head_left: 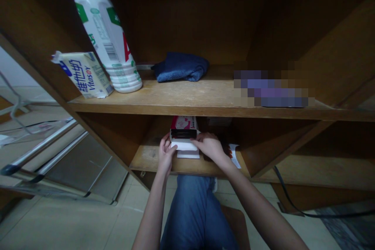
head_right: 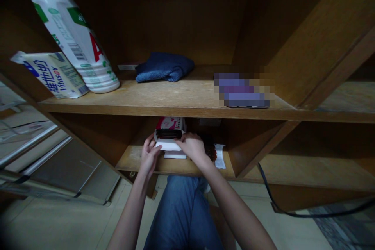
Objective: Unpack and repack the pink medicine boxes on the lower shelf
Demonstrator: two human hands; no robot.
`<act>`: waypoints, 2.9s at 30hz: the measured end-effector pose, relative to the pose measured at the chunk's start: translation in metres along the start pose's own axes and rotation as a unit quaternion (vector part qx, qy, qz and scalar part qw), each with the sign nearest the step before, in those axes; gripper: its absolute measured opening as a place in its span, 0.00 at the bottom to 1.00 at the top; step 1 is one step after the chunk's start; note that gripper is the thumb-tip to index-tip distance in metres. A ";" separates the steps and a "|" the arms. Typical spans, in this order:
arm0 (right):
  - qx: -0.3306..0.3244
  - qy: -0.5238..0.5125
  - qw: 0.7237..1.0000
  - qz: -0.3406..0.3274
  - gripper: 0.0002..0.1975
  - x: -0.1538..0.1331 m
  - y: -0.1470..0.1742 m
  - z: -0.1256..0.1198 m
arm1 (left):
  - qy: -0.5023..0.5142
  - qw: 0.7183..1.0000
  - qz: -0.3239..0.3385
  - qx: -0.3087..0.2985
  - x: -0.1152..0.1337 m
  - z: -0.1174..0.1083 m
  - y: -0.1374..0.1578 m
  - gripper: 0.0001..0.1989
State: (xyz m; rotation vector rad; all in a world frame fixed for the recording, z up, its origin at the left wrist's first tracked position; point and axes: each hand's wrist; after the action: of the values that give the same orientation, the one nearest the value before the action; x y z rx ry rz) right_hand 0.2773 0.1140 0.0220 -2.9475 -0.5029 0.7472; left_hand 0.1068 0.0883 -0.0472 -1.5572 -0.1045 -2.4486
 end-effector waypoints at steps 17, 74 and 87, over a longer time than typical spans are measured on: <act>-0.057 -0.160 0.985 -0.014 0.18 0.035 0.011 -0.005 | -0.099 0.994 0.016 0.035 -0.002 0.000 -0.019 0.23; 0.151 -0.384 0.911 -0.013 0.24 0.028 0.015 0.038 | -0.399 0.895 0.191 0.048 0.005 0.011 -0.012 0.17; 0.252 -0.324 0.912 0.027 0.13 0.035 -0.010 0.041 | -0.372 0.912 0.164 0.047 0.004 0.026 -0.041 0.23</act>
State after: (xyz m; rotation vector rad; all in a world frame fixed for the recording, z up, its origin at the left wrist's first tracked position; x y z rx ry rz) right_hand 0.2838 0.1337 -0.0288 -2.1983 -0.1989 1.5919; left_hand 0.1187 0.1319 -0.0297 -2.1633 -0.0776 -1.4767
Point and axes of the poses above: each hand's wrist, its own y-axis away from the middle knuckle, its own z-axis out of the palm, x = y × z, and after that the axes turned 4 degrees about -z, right-handed
